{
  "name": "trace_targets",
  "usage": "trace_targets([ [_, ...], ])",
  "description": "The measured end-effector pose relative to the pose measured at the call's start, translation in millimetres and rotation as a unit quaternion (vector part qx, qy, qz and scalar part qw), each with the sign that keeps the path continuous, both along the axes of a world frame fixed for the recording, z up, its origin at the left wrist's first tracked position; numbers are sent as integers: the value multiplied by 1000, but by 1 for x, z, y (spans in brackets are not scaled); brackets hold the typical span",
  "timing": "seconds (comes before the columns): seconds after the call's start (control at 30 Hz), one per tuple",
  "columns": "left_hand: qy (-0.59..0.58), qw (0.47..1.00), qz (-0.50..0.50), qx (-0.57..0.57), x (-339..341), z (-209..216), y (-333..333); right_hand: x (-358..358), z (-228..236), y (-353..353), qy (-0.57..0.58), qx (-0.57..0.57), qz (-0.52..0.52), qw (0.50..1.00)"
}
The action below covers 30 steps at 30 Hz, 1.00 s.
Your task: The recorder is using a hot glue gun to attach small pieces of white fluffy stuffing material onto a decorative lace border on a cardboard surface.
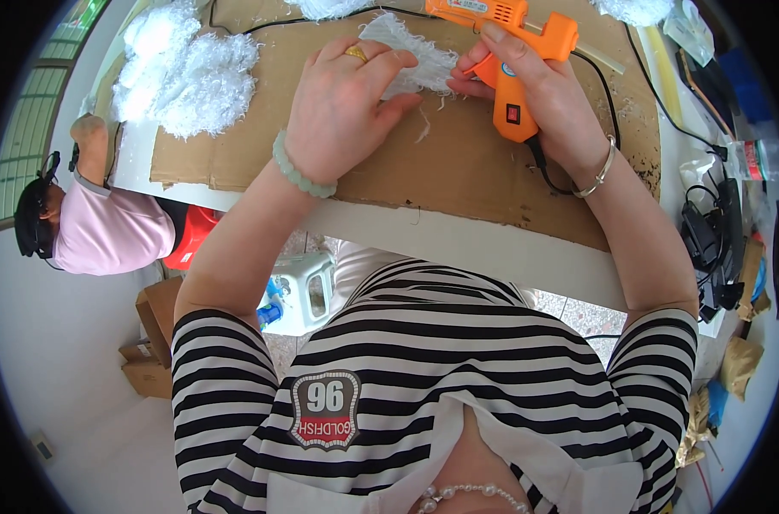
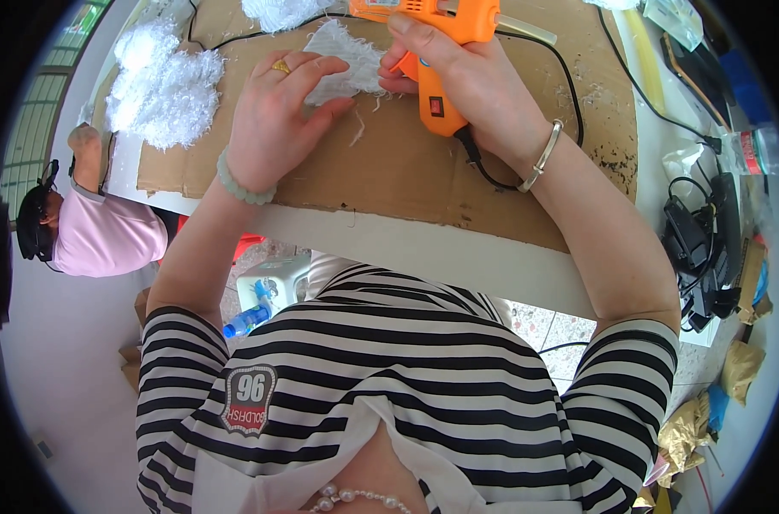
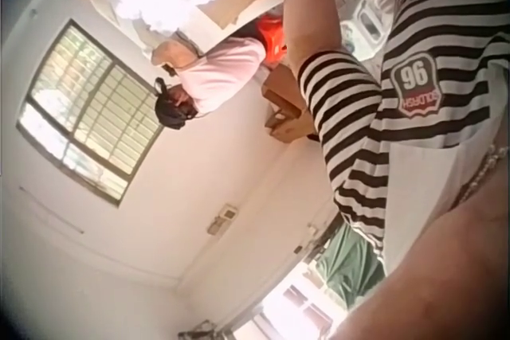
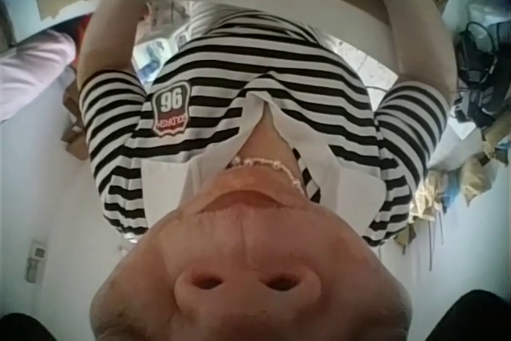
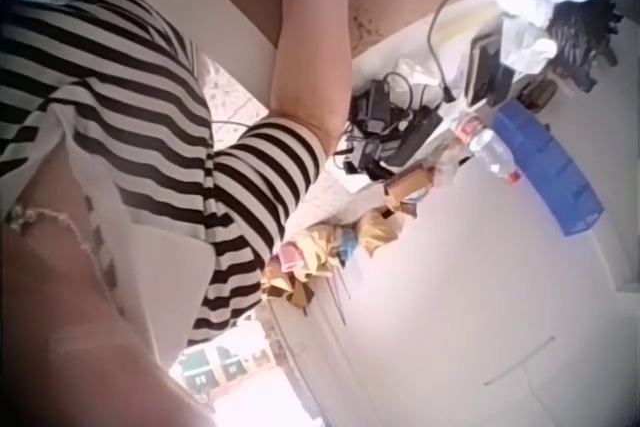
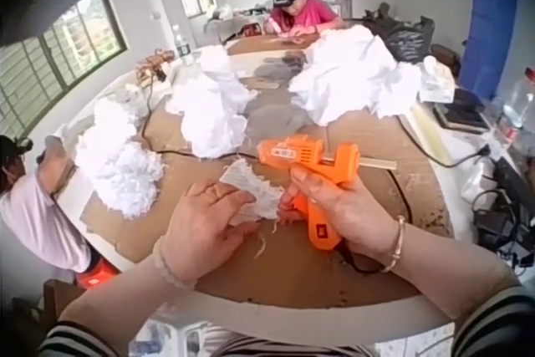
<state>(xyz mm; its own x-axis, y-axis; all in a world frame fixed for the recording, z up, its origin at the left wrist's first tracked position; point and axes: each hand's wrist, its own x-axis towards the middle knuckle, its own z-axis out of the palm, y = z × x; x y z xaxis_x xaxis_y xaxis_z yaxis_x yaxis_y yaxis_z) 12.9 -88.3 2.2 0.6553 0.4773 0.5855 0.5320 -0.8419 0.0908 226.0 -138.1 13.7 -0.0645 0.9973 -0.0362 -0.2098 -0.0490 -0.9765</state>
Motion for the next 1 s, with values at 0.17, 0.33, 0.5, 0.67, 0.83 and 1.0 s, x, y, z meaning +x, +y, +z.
trace_targets([
  [0.17, -10, 999, -45, -16, 7, -3, 18, 2, -2, 2, -22, 12, 20, 999],
  [0.33, -22, 997, -45, -65, 14, -5, 25, 3, -6, 3, -17, 12, 16, 1000],
  [0.5, 22, 996, -12, -87, 16, -10, 27, 3, -5, 2, -9, 10, 0, 1000],
  [0.67, 14, 997, -3, -69, 18, -13, 30, -1, -1, -3, 42, 16, -32, 998],
  [0.83, -4, 993, 12, -114, 23, -8, 31, -5, 1, -1, 61, 13, -12, 998],
  [1.0, -49, 972, 10, -231, 22, -2, 37, -12, 11, 3, 119, -90, -46, 988],
])
